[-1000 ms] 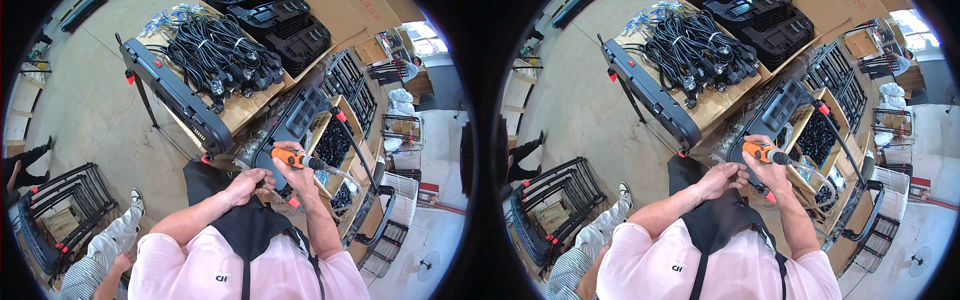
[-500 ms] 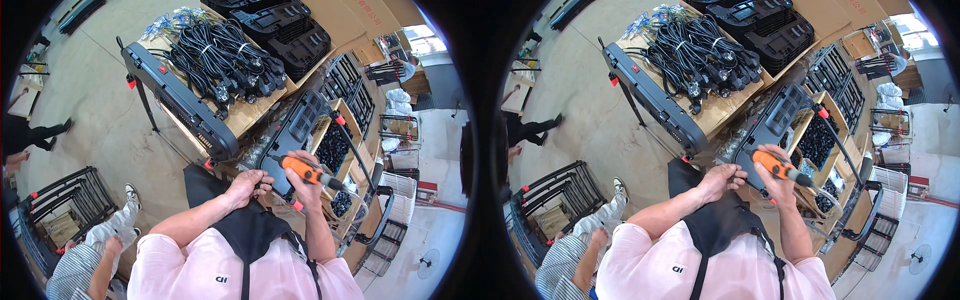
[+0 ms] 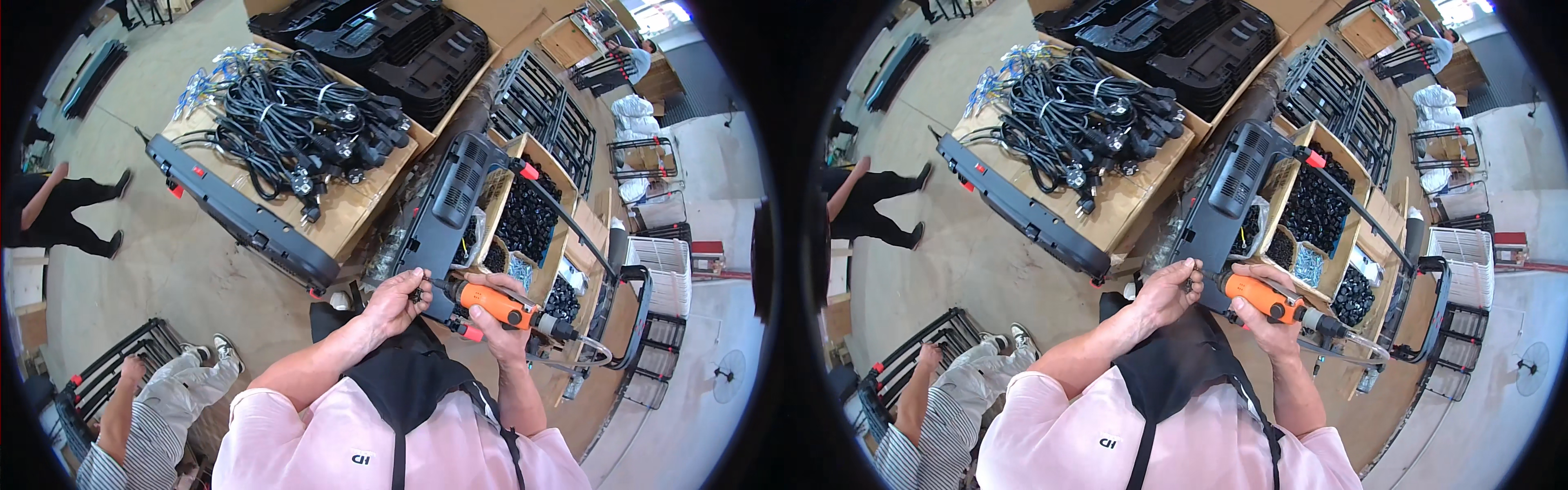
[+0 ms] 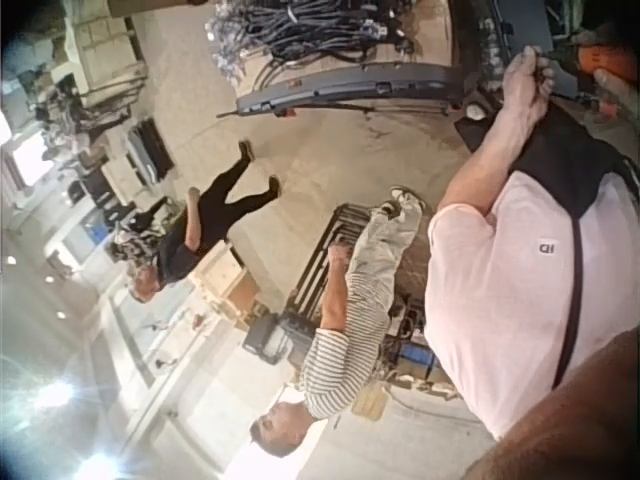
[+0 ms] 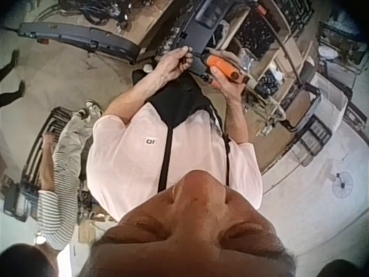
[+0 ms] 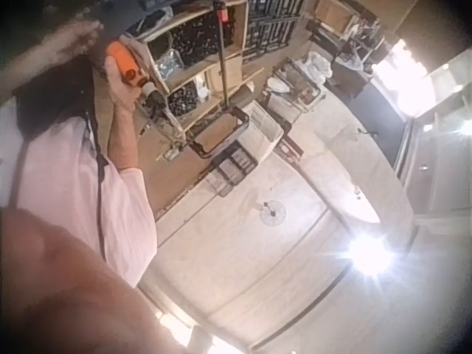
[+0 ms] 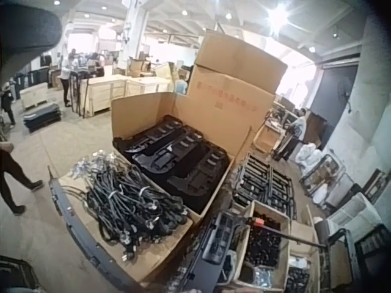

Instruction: Assembling plastic and metal components for outdoor equipment using a power drill and wiring.

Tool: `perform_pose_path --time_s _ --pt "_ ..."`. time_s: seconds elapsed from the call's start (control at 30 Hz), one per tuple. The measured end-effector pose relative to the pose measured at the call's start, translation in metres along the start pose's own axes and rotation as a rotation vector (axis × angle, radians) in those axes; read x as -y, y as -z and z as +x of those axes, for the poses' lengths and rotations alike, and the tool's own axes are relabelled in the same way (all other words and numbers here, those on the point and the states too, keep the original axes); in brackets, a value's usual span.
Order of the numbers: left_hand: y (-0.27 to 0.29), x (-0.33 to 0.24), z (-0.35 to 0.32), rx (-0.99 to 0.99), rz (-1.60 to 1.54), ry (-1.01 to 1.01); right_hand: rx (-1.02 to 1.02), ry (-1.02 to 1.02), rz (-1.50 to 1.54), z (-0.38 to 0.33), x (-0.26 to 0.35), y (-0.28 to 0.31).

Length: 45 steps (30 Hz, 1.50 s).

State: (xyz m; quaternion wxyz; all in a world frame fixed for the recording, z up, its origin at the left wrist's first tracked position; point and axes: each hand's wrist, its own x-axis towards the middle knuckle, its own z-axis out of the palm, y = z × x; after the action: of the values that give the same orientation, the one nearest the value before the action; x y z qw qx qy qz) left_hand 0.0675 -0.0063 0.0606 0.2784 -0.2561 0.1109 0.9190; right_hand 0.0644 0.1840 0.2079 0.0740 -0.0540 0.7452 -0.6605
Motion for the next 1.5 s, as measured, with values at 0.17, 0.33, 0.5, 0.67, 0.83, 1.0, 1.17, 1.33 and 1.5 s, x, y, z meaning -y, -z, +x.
perform_pose_path --time_s 0.17,0.33,0.5,0.67,0.83,1.0,1.17,1.33,1.5 --pt "-0.024 0.008 0.017 -0.007 -0.033 0.011 0.008 0.006 0.031 0.012 -0.002 0.031" --pt "-0.048 0.014 0.039 -0.101 0.045 -0.033 0.070 0.090 0.049 0.036 -0.015 0.069" --pt "-0.075 0.027 0.068 -0.117 0.027 -0.027 0.105 0.078 0.070 0.058 -0.019 0.109" --pt "-0.103 0.045 0.101 -0.162 0.031 -0.034 0.119 0.020 0.115 0.083 -0.025 0.153" --pt "-0.138 0.055 0.135 -0.147 0.070 -0.092 0.070 0.004 0.136 0.123 -0.030 0.178" --pt "-0.156 0.061 0.150 -0.195 0.144 -0.051 -0.033 0.127 0.067 0.183 -0.023 0.211" --pt "-0.125 0.066 0.158 -0.085 0.309 0.068 -0.147 0.157 -0.055 0.260 -0.024 0.237" --pt "-0.122 0.066 0.164 -0.086 0.312 0.048 -0.122 0.153 -0.094 0.305 -0.043 0.238" --pt "-0.123 0.056 0.170 -0.117 0.286 0.025 -0.110 0.094 -0.144 0.320 -0.055 0.232"
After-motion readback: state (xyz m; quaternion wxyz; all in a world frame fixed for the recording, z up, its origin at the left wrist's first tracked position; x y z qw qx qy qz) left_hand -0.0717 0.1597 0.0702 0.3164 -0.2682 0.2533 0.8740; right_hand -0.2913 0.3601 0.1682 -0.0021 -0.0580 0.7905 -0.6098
